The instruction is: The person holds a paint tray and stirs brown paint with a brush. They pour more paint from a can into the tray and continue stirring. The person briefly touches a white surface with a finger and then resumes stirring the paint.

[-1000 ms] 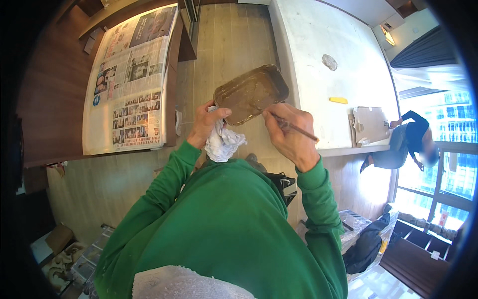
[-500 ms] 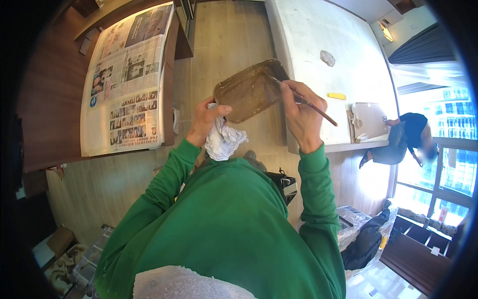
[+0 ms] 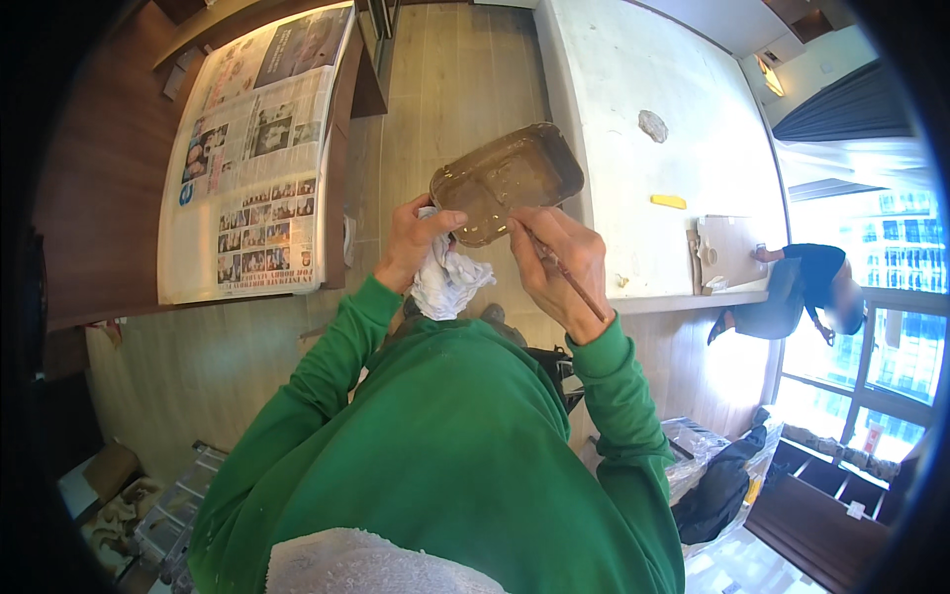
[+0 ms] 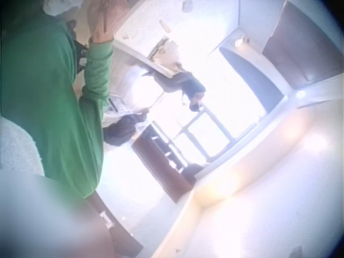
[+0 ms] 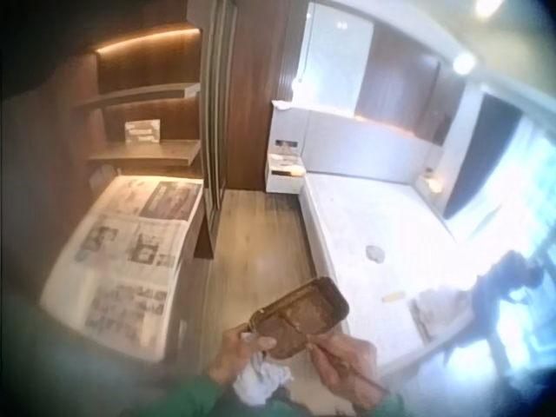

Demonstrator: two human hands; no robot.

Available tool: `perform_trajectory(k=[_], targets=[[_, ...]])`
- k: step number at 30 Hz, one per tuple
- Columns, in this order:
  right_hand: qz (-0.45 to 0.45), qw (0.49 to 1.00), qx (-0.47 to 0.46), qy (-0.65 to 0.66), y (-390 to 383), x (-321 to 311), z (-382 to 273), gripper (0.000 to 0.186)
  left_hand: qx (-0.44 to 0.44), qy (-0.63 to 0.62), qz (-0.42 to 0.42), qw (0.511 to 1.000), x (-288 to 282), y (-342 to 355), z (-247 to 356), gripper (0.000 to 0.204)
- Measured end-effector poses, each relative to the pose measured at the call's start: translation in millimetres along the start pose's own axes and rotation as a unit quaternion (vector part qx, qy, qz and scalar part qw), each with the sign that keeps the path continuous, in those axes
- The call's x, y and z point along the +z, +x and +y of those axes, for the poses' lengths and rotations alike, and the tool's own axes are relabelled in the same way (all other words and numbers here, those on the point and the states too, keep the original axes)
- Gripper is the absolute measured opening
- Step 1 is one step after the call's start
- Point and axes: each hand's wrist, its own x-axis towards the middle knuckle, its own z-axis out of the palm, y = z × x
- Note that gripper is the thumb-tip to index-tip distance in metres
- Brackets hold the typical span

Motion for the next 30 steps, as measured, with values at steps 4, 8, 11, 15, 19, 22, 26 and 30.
perform_trajectory(k=[4,8,11,15,19,22,26,30], targets=[[0.084,0.996,0.008,-0.036,6,-1,15,0.009,0.002,0.01,-0.005,1.0,-1,-1,-2,0.048],[0.02,0.996,-0.01,-0.084,12,-10,31,0.003,0.017,0.017,0.005,1.0,-1,1,-3,0.047],[-0.018,0.996,0.014,-0.086,13,-17,30,0.006,0.015,0.011,0.009,1.0,-1,0,-7,0.046],[-0.014,0.997,0.062,-0.051,25,-22,24,0.011,0.009,0.013,0.011,1.0,-2,0,-11,0.045],[-0.028,0.997,0.057,-0.043,37,-22,27,0.012,0.011,0.021,0.006,1.0,-5,3,-12,0.045],[-0.097,0.984,0.111,-0.1,33,-27,28,0.013,0.026,0.017,0.017,0.999,-7,5,-12,0.044],[-0.084,0.99,0.1,-0.049,29,-32,29,0.012,0.018,0.019,0.021,0.999,-12,6,-9,0.044],[-0.033,0.999,-0.016,-0.036,38,-25,29,0.008,0.009,0.03,0.01,0.999,-12,7,-4,0.043]])
